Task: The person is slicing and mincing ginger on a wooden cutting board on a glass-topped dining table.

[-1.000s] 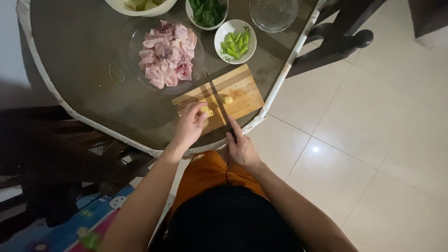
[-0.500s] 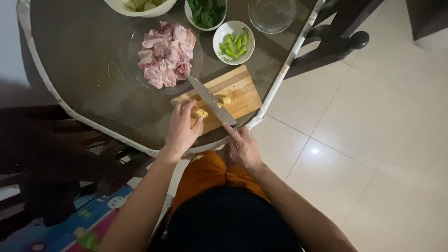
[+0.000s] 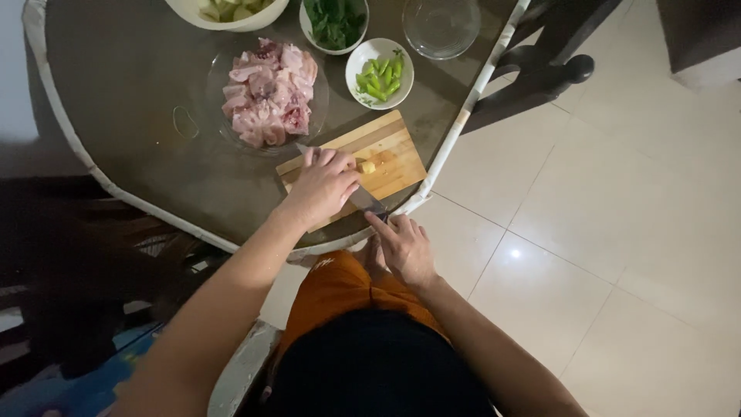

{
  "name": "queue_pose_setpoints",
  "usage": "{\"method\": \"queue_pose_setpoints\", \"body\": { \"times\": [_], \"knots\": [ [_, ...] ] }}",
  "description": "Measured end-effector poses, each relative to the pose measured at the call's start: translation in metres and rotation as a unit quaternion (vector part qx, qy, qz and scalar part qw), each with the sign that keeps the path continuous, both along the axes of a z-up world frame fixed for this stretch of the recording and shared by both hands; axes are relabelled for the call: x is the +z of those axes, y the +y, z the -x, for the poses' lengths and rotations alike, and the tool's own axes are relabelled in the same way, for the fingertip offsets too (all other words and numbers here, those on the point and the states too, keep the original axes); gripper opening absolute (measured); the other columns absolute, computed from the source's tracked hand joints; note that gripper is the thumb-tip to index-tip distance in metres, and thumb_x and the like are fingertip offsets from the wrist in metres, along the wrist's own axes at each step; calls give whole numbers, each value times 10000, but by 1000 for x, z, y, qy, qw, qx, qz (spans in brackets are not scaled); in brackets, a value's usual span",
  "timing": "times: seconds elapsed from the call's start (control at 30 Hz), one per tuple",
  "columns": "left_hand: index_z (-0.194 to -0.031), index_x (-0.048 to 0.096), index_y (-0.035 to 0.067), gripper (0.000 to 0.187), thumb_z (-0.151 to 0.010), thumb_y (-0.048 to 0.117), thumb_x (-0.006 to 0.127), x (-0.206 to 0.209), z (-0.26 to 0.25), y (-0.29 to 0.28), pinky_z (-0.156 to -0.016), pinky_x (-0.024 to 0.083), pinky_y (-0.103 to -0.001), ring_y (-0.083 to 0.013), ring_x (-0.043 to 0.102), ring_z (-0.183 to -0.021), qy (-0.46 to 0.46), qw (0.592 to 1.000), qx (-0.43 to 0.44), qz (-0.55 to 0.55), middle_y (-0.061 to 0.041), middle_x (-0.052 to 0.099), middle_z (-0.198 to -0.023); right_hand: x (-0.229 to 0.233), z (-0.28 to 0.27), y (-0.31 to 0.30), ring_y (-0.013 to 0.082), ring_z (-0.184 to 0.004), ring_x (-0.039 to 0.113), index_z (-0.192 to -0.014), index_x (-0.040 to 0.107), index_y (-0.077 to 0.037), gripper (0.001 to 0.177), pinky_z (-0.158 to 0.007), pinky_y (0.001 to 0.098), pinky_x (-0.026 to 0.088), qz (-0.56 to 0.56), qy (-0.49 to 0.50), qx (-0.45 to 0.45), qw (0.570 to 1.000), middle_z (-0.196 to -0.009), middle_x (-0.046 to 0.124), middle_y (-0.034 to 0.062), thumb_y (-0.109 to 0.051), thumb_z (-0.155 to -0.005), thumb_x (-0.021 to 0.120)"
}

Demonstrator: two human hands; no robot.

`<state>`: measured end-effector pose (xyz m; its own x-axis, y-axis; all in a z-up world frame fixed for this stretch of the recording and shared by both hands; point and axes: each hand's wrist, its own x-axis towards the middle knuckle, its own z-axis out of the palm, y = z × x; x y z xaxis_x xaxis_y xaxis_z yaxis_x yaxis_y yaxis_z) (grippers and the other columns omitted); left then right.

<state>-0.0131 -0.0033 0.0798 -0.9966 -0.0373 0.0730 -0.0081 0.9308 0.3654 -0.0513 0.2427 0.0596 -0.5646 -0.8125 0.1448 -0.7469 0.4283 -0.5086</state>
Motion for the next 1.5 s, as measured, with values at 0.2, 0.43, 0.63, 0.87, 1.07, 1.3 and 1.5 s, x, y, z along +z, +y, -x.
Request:
{"method": "queue_pose_setpoints", "body": {
  "times": [0.2,0.43,0.63,0.87,1.07,1.3,1.5],
  "knots": [
    [-1030,726,142,149,-926,249,724,-23,17,-1,-1065,301,-597,-267,543,-1192,-10,997,3,-80,-24,628,-1141,0,2,12,287,-874,651,-1417,617,-263,495,-756,432,543,-23,-19,-3,1000,-1015,621,88,-207,-929,678],
    [-973,736,163,104,-937,257,714,-18,102,23,-1035,356,-574,-242,649,-1082,-69,988,47,-133,-10,722,-1013,-5,-3,31,287,-836,647,-1414,629,-237,474,-750,441,550,-34,-58,-23,997,-940,607,89,-138,-951,653],
    [-924,756,172,105,-927,269,715,-66,174,52,-1014,416,-526,-273,681,-1019,-66,990,31,-118,-37,728,-978,-3,-1,47,295,-847,660,-1360,648,-232,439,-764,443,565,-17,-88,-24,996,-965,619,98,-138,-932,667],
    [-1135,732,173,246,-965,323,638,-45,177,31,-1017,395,-519,-258,648,-1063,-45,998,-35,-32,-77,694,-1121,16,2,50,304,-837,672,-1373,630,-194,447,-747,433,575,9,-135,-36,990,-961,619,117,-107,-935,657],
    [-1344,638,103,301,-1060,157,553,63,75,-26,-939,567,-363,-220,679,-1090,-50,965,139,-215,-120,680,-1261,21,5,52,302,-894,709,-1422,558,-128,450,-760,401,593,51,-246,-38,967,-1057,671,160,-96,-979,628],
    [-1445,538,62,430,-1027,157,577,-7,-55,-25,-891,580,-360,-308,660,-1019,-151,944,201,-215,-204,471,-1348,26,7,40,213,-774,677,-1453,527,-127,453,-740,356,568,-30,-422,-138,895,-909,702,144,-176,-1004,559],
    [-1302,628,90,338,-975,162,674,-27,-58,-16,-940,577,-361,-275,697,-1029,-135,930,188,-286,-152,584,-1305,5,0,39,195,-756,667,-1440,525,-111,435,-715,354,560,-34,-410,-115,904,-891,696,139,-191,-1015,566]
  ]
}}
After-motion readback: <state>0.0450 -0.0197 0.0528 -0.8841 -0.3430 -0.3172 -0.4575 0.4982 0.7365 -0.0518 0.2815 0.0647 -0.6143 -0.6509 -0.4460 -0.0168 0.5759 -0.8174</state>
